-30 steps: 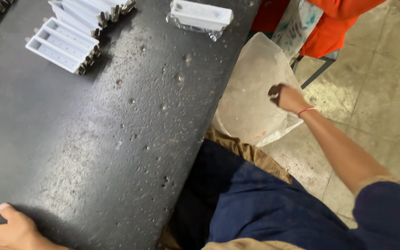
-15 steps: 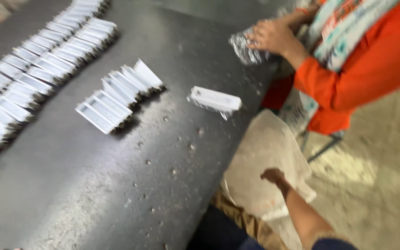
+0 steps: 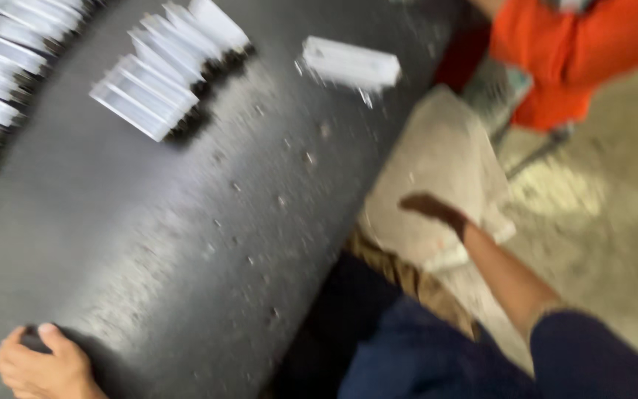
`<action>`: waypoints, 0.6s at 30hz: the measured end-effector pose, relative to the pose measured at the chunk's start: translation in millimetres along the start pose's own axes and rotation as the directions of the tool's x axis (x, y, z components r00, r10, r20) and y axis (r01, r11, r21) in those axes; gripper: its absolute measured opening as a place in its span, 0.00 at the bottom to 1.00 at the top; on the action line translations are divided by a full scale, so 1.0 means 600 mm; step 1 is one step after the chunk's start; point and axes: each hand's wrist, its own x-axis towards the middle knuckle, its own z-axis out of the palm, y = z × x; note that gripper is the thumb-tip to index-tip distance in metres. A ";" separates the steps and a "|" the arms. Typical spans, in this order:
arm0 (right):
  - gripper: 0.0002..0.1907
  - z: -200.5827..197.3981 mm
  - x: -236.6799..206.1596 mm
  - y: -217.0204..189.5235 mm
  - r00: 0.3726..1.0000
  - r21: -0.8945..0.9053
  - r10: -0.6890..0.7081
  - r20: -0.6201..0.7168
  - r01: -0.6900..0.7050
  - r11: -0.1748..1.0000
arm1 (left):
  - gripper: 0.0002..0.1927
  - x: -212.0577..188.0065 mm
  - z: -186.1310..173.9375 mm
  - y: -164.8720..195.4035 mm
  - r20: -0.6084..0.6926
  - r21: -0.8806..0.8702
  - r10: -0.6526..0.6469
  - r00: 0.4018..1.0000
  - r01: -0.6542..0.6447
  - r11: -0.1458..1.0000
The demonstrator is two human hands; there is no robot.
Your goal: The person wraps small white rectangular components individually in clear plastic bags. They pick up a component, place it into a bag, fold the bag around it, and set the wrapped item aside. The process is repeated continuously throughout the clip.
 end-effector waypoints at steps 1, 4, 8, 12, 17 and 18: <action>0.26 -0.008 -0.010 0.010 0.996 0.133 0.042 0.072 -0.052 0.990 | 0.16 -0.004 0.004 -0.007 0.023 -0.031 -0.015 1.000 0.016 0.999; 0.21 -0.048 -0.036 0.024 0.438 0.364 0.078 0.896 -0.823 0.437 | 0.18 -0.009 0.016 -0.026 0.081 -0.067 -0.053 0.995 0.058 0.996; 0.21 -0.069 -0.049 0.012 0.057 0.075 -0.051 0.997 -0.860 0.506 | 0.17 -0.015 0.025 -0.045 0.135 -0.106 -0.113 0.984 0.127 0.986; 0.21 -0.048 -0.057 -0.047 0.211 0.168 -0.021 0.977 -0.710 0.684 | 0.17 -0.018 0.033 -0.058 0.157 -0.106 -0.160 0.975 0.178 0.978; 0.31 -0.008 -0.040 -0.091 0.302 0.222 0.051 0.952 -0.796 0.564 | 0.16 -0.018 0.034 -0.058 0.146 -0.106 -0.128 0.981 0.144 0.984; 0.30 -0.004 -0.035 -0.085 0.264 0.209 0.065 0.962 -0.872 0.443 | 0.17 -0.017 0.033 -0.058 0.154 -0.107 -0.128 0.980 0.145 0.984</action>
